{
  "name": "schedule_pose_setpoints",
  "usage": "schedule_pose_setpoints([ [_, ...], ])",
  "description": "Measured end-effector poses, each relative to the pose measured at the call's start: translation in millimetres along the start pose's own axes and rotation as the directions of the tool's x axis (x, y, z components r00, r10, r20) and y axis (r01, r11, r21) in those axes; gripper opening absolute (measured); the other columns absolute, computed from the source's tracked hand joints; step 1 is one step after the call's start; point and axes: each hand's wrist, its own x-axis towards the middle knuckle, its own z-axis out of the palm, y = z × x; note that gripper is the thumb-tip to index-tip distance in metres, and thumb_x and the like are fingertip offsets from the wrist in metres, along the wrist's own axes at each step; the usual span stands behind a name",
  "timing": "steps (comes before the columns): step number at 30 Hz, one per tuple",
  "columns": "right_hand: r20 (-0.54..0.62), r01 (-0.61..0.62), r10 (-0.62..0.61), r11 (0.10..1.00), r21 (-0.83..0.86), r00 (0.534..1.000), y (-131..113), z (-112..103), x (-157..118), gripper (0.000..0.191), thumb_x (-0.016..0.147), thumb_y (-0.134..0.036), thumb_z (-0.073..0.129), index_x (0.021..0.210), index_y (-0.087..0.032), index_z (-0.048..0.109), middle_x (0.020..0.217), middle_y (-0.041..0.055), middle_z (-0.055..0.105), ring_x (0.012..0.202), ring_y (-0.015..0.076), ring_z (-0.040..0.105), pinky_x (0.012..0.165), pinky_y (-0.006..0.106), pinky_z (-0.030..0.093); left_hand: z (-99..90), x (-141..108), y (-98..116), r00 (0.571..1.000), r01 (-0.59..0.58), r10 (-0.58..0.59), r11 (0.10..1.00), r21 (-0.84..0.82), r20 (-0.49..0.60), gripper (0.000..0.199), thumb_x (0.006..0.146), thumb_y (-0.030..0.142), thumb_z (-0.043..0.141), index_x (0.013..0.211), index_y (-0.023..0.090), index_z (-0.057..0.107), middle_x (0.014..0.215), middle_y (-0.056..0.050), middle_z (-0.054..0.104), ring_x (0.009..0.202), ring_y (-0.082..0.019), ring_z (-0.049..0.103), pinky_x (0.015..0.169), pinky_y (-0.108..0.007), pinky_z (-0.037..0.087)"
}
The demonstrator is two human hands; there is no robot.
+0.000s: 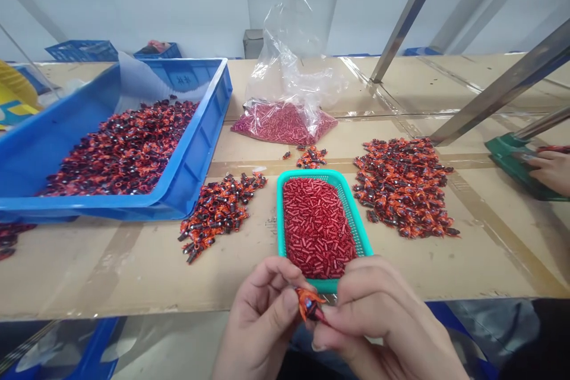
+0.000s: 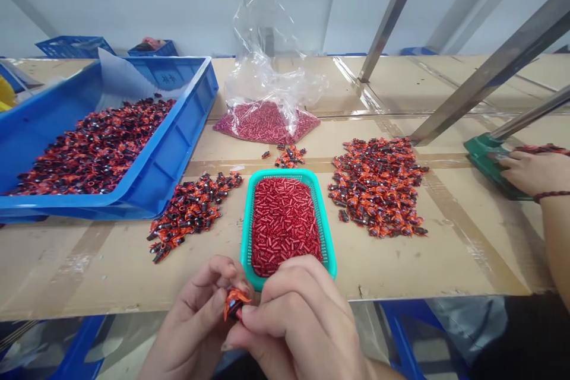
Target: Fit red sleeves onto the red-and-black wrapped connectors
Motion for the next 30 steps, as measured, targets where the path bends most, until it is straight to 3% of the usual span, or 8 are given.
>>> schedule_pose_setpoints([
  [5,0.055,0.044,-0.04,0.997,-0.071,0.998,5.0,-1.4,0.0,0.013,0.095,-0.022,0.074,0.089,-0.023,0.063,0.072,0.0008,0.069,0.066,0.0157,0.066,0.062,0.029,0.059,-9.9,2.9,-2.1,0.991,-0.132,0.131,0.982,0.137,0.016,0.016,0.086,0.029,0.087,0.099,0.025,0.078,0.085,-0.001,0.076,0.076,-0.012,0.068,0.071,-0.02,0.057],
  [13,0.096,0.085,-0.069,0.981,-0.174,0.993,4.6,-4.3,-4.7,0.015,0.099,-0.027,0.07,0.091,-0.023,0.059,0.07,0.0002,0.068,0.064,0.015,0.065,0.061,0.029,0.056,-9.5,3.9,-7.6,0.992,-0.124,0.123,0.984,0.125,0.018,0.018,0.087,0.032,0.086,0.099,0.024,0.075,0.085,0.0,0.076,0.075,-0.011,0.068,0.07,-0.019,0.057],
  [19,0.097,0.066,-0.052,0.987,-0.147,0.994,7.4,-2.6,-7.0,0.016,0.095,-0.027,0.076,0.088,-0.023,0.062,0.071,0.0005,0.068,0.065,0.0162,0.064,0.06,0.029,0.055,-11.7,-1.0,-2.3,0.98,-0.2,0.192,0.947,0.249,0.057,0.016,0.089,0.024,0.084,0.097,0.025,0.07,0.089,0.001,0.079,0.083,-0.012,0.073,0.074,-0.017,0.057],
  [23,0.092,-0.093,0.085,0.992,0.089,0.992,8.9,-2.7,-5.9,0.028,0.085,-0.043,0.085,0.095,-0.025,0.066,0.077,-0.0003,0.069,0.069,0.0158,0.067,0.062,0.026,0.058,-13.0,-2.0,3.9,0.987,-0.115,0.086,0.966,0.23,0.132,0.023,0.088,0.024,0.085,0.094,0.024,0.063,0.087,0.001,0.078,0.081,-0.012,0.072,0.075,-0.02,0.056],
  [26,0.272,-0.267,0.198,0.932,0.246,0.942,13.1,-2.5,-12.0,0.044,0.08,-0.042,0.089,0.12,-0.031,0.073,0.095,0.0022,0.07,0.08,0.0169,0.073,0.069,0.024,0.063,-13.1,-3.2,2.2,0.983,-0.031,-0.001,0.985,0.169,0.183,0.036,0.083,0.027,0.09,0.088,0.022,0.055,0.084,0.002,0.072,0.074,-0.01,0.067,0.068,-0.018,0.052],
  [28,0.364,-0.356,0.243,0.89,0.286,0.899,17.9,1.4,-22.5,0.033,0.088,-0.039,0.083,0.12,-0.034,0.076,0.093,0.0014,0.067,0.077,0.016,0.073,0.065,0.022,0.063,-14.2,-4.5,-2.3,0.983,0.012,-0.035,0.992,0.128,0.18,0.046,0.079,0.028,0.094,0.084,0.021,0.048,0.081,0.004,0.068,0.07,-0.008,0.064,0.065,-0.017,0.048],
  [30,0.352,-0.432,0.325,0.853,0.291,0.878,22.3,8.7,-37.0,0.013,0.1,-0.037,0.068,0.107,-0.032,0.077,0.081,-0.0005,0.065,0.063,0.0132,0.07,0.051,0.018,0.058,-16.8,-5.3,-8.3,0.983,0.038,-0.056,0.994,0.104,0.172,0.052,0.076,0.028,0.096,0.081,0.021,0.044,0.08,0.005,0.067,0.07,-0.008,0.064,0.066,-0.018,0.047],
])
